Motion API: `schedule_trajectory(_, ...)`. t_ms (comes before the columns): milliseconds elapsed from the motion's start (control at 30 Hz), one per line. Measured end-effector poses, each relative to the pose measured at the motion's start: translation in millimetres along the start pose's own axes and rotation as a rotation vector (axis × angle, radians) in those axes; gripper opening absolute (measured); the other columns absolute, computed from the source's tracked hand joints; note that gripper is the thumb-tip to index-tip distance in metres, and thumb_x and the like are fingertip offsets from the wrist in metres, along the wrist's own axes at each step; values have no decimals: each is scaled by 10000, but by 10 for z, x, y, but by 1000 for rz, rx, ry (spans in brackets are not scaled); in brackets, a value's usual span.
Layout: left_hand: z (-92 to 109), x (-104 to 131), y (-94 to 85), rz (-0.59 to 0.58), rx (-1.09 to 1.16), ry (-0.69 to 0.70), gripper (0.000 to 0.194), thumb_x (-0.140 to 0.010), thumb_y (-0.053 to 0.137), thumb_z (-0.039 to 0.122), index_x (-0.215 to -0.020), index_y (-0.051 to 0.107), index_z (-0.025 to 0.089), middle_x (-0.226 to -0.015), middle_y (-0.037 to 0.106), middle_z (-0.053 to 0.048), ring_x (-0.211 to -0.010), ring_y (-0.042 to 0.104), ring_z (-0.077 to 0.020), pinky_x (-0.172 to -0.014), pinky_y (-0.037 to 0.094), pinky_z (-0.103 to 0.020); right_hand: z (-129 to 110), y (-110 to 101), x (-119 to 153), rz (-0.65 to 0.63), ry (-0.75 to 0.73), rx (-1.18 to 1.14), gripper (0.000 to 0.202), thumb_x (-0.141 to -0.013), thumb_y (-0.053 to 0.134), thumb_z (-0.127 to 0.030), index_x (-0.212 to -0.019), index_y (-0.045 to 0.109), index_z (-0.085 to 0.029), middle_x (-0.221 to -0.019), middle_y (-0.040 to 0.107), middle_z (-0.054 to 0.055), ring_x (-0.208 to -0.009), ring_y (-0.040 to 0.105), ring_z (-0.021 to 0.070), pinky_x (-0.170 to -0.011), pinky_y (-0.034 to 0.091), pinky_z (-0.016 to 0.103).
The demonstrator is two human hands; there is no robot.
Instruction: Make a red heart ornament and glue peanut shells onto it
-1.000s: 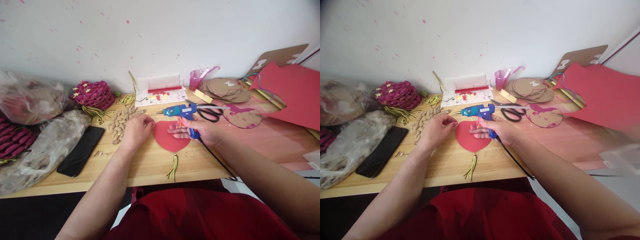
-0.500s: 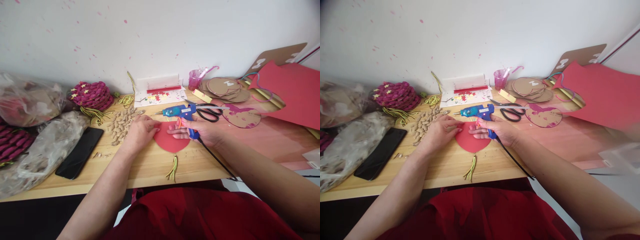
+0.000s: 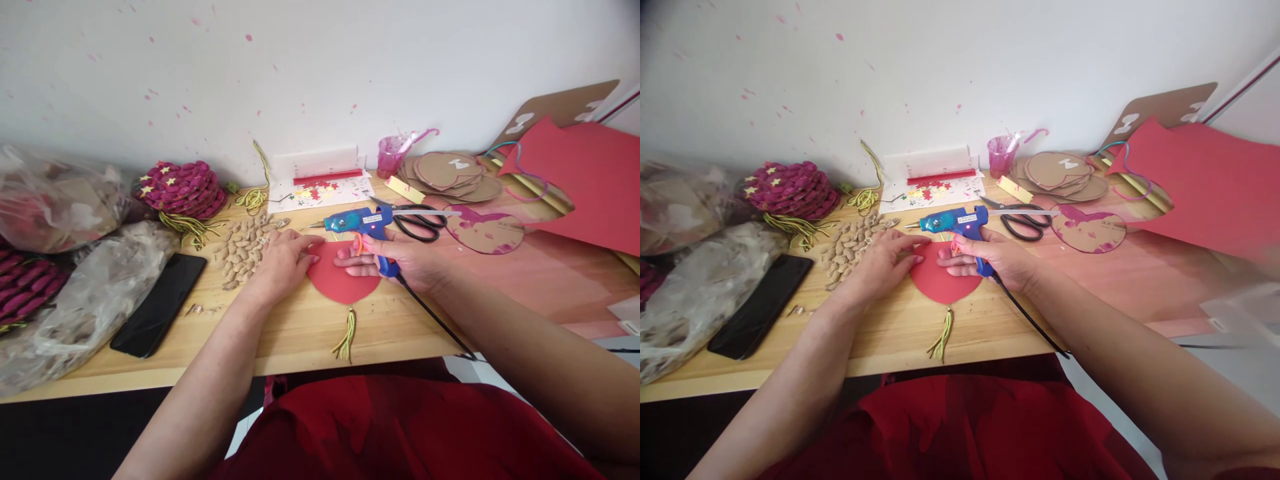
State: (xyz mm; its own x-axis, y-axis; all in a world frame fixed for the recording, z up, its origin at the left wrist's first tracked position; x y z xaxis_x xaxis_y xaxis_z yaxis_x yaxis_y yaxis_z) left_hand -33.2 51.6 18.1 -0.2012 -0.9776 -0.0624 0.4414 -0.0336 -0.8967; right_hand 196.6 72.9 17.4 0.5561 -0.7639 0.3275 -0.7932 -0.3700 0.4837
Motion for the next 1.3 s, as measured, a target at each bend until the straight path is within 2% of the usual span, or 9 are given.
schedule_trajectory(200, 85, -1, -33, -88, -84, -74, 433, -920, 516, 222, -1311, 647, 355, -1119, 595, -91, -1135, 495, -323, -999, 387, -548, -15, 21, 12, 17, -2, -2, 112, -971, 593, -159, -1062, 648, -196, -977, 789, 105, -966, 777, 247, -1011, 554, 501)
schedule_trajectory(367, 81, -19, -54, -127, -79, -63, 445, -920, 499, 243, -1315, 627, 401, -1153, 568, -79, -1150, 479, -326, -1007, 373, -564, -22, 31, 7, 15, 1, -6, 103, -971, 599, -167, -1050, 660, -195, -989, 787, 104, -961, 777, 240, -1013, 555, 490)
schedule_trajectory(667, 75, -20, -58, -131, -73, -89, 394, -936, 508, 265, -1284, 633, 402, -1185, 568, -84, -1191, 472, -345, -1003, 365, -603, -30, 43, 14, 33, 11, -8, 101, -979, 581, -158, -1035, 657, -194, -955, 786, 100, -957, 777, 239, -1017, 552, 490)
schedule_trajectory(833, 36, -30, -61, -104, -58, -91, 329, -932, 548, 300, -1242, 645, 355, -1161, 593, -93, -1205, 478, -349, -1002, 365, -609, -35, 51, 20, 31, 17, -17, 101, -980, 569, -148, -1018, 647, -199, -970, 787, 102, -986, 772, 244, -1033, 539, 503)
schedule_trajectory(1000, 18, -25, -61, -62, -39, -103, 263, -909, 623, 313, -1165, 677, 283, -1098, 614, -88, -1159, 510, -322, -1005, 383, -545, -39, 45, 18, 26, 18, 8, 77, -983, 571, -165, -1006, 636, -198, -983, 787, 114, -999, 769, 250, -1032, 538, 502)
schedule_trajectory(1167, 73, -10, -87, -5, -19, -178, 215, -865, 700, 291, -1073, 717, 241, -1048, 662, -78, -1131, 548, -306, -985, 405, -503, -44, 51, 13, 18, 19, 19, 66, -995, 559, -173, -983, 620, -192, -978, 786, 114, -1005, 768, 242, -1041, 529, 507)
schedule_trajectory(1300, 70, -7, -88, 30, 25, -222, 216, -830, 748, 312, -1024, 735, 218, -1011, 706, -65, -1032, 605, -271, -928, 445, -426, -36, 48, 9, 17, 15, 23, 78, -1005, 540, -164, -993, 611, -194, -965, 786, 104, -974, 774, 230, -1042, 527, 505)
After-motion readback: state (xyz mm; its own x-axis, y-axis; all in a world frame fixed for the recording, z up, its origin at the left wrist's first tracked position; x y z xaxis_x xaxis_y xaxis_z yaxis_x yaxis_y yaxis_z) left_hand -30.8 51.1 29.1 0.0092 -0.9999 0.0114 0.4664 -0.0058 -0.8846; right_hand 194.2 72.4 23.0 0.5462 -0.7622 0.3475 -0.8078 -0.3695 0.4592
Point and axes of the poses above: each hand's wrist, its own x-axis away from the middle knuckle, its own y-axis out of the palm, z = x × y, the point moved 1 cm from there along -x, towards the middle knuckle
